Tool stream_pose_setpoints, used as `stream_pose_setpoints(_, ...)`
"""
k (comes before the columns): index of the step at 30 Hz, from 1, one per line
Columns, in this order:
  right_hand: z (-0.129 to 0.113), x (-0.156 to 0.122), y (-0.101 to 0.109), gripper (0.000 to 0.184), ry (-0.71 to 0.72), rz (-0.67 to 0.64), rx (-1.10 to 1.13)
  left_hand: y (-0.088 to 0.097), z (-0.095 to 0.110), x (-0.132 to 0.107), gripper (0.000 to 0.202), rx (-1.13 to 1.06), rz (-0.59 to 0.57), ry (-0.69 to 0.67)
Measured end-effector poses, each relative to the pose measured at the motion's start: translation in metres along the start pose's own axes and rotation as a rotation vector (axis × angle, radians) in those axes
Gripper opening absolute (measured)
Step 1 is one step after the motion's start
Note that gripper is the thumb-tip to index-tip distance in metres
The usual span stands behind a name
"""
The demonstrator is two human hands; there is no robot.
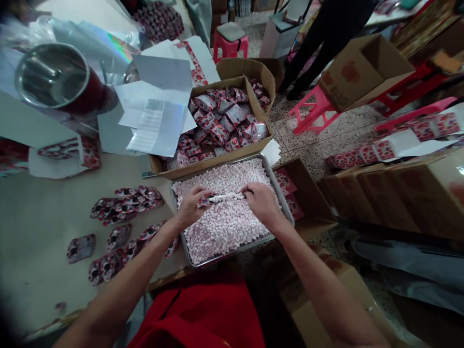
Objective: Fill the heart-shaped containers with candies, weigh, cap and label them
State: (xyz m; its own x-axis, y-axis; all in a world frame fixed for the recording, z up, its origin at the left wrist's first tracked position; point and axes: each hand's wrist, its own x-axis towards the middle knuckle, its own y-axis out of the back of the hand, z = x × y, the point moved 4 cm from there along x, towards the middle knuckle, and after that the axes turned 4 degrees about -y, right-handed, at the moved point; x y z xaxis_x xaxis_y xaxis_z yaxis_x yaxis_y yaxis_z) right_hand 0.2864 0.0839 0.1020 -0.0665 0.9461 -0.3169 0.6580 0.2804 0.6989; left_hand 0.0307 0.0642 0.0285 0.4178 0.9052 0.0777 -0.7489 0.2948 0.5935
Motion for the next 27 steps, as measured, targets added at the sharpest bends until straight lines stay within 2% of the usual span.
stream_pose_setpoints(3, -0.022, -0.007, -0.009, 0.029, 0.050, -0.001, -0.316, -0.013, -0.005, -0.009, 0.037, 0.033, -0.032, 0.015)
stream_pose_setpoints(6, -0.050, -0.019, -0.016, 0.031, 0.065, 0.019, -0.536, -0.018, -0.008, -0.015, 0.035, 0.025, -0.017, 0.050)
stream_pose_setpoints(9, -0.073, -0.030, -0.021, 0.028, 0.087, 0.028, -0.651, -0.021, -0.010, -0.018, 0.035, -0.031, -0.014, 0.070)
stream_pose_setpoints(12, -0.077, -0.038, -0.018, 0.029, 0.059, 0.025, -0.673, -0.025, -0.012, -0.017, 0.036, -0.074, 0.008, 0.079)
stream_pose_setpoints(15, -0.046, -0.039, -0.006, 0.032, 0.024, 0.063, -0.595, -0.025, -0.014, -0.019, 0.038, -0.096, 0.044, 0.083)
stream_pose_setpoints(17, -0.005, -0.037, 0.001, 0.033, -0.043, 0.133, -0.543, -0.020, -0.017, -0.022, 0.040, -0.104, 0.072, 0.098)
stream_pose_setpoints(19, 0.045, -0.029, -0.001, 0.033, -0.164, 0.214, -0.493, -0.013, -0.020, -0.028, 0.042, -0.105, 0.104, 0.121)
stream_pose_setpoints(21, 0.090, -0.017, -0.023, 0.032, -0.273, 0.229, -0.316, -0.004, -0.023, -0.035, 0.044, -0.106, 0.135, 0.143)
stream_pose_setpoints(23, 0.115, 0.000, -0.062, 0.028, -0.297, 0.176, -0.041, 0.003, -0.026, -0.042, 0.045, -0.106, 0.158, 0.171)
stream_pose_setpoints(25, 0.122, 0.015, -0.104, 0.024, -0.278, 0.110, 0.127, 0.007, -0.027, -0.047, 0.046, -0.100, 0.175, 0.206)
stream_pose_setpoints(27, 0.119, 0.022, -0.131, 0.021, -0.264, 0.068, 0.203, 0.010, -0.027, -0.050, 0.044, -0.078, 0.188, 0.237)
